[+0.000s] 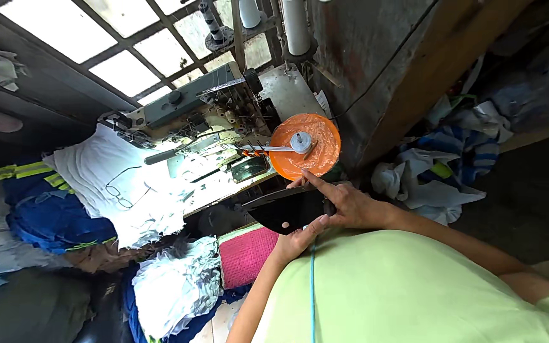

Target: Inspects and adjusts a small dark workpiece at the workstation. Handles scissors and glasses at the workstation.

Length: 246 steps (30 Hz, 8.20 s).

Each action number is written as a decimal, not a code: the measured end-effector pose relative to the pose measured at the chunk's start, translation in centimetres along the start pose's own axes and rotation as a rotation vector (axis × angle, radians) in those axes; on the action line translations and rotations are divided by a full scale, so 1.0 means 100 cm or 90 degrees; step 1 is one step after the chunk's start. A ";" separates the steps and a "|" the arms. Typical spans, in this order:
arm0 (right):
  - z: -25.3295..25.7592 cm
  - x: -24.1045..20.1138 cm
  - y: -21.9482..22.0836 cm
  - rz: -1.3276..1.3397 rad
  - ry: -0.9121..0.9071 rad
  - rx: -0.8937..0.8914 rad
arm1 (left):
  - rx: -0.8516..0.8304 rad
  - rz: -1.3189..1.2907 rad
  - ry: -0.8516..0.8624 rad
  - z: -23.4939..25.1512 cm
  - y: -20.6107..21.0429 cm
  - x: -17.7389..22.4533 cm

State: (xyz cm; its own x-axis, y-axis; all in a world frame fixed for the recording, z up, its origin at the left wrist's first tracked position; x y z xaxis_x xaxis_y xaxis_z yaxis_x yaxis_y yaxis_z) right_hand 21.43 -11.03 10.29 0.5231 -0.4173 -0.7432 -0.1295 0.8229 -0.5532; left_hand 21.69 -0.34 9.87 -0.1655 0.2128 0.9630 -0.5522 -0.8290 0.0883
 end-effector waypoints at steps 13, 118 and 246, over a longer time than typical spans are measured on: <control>-0.003 -0.006 0.000 -0.068 -0.028 0.063 | 0.094 -0.028 -0.045 0.000 -0.006 -0.014; 0.000 -0.017 -0.011 -0.052 -0.027 0.011 | 0.088 0.173 0.138 0.001 -0.001 0.014; -0.007 -0.032 -0.008 -0.103 -0.047 0.014 | 0.066 -0.015 0.047 -0.009 0.007 -0.001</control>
State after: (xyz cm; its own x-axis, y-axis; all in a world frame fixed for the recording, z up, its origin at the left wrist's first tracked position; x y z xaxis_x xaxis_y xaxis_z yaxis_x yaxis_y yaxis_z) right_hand 19.27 -10.63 12.84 0.5964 -0.5156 -0.6152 -0.0203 0.7565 -0.6537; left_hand 20.59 -0.47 9.60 -0.2152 0.2669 0.9394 -0.4704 -0.8713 0.1398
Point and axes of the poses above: each hand's wrist, its own z-axis towards the middle knuckle, its own y-axis out of the palm, x = y × z, the point moved 9 cm from there along z, towards the middle knuckle, and after that the axes turned 6 degrees about z, right-handed, at the moved point
